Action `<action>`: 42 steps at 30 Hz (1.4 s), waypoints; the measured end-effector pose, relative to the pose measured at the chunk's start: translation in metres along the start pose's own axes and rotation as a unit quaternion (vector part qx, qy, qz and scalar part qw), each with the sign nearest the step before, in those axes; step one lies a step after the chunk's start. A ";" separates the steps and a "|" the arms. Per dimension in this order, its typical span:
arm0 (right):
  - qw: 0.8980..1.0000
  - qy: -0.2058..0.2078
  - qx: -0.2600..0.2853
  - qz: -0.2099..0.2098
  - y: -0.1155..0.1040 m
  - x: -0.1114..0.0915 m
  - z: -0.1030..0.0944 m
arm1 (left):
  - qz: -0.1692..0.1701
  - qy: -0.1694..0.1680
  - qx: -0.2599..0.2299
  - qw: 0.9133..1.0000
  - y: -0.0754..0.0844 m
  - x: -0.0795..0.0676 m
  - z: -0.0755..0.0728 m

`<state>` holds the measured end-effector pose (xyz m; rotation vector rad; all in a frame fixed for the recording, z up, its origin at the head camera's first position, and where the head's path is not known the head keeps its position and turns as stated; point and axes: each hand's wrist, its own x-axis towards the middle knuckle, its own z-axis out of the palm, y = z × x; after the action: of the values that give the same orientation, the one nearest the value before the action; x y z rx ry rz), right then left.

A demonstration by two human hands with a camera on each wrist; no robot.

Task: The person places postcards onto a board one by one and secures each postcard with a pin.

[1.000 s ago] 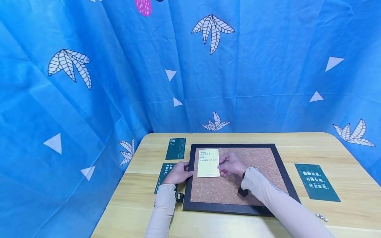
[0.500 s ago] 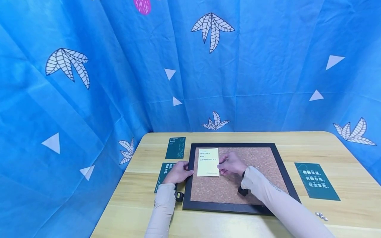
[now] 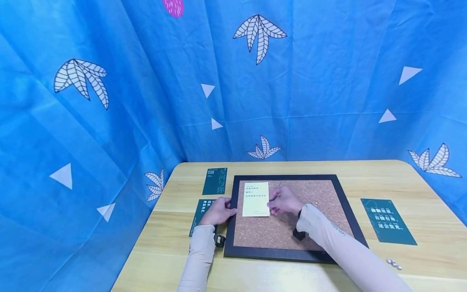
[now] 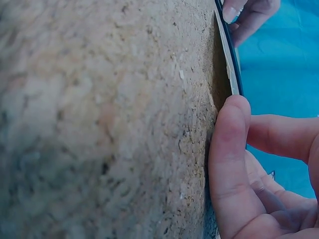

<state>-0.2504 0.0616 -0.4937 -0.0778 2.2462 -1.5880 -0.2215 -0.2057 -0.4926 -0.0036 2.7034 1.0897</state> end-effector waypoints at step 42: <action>0.994 -0.006 -0.097 -0.059 -0.007 -0.006 -0.004 | -0.001 -0.004 -0.005 1.000 0.001 0.000 -0.001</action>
<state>-0.2473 0.0642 -0.4840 -0.2767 2.4198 -1.4152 -0.2217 -0.2055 -0.4915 -0.0041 2.6891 1.1008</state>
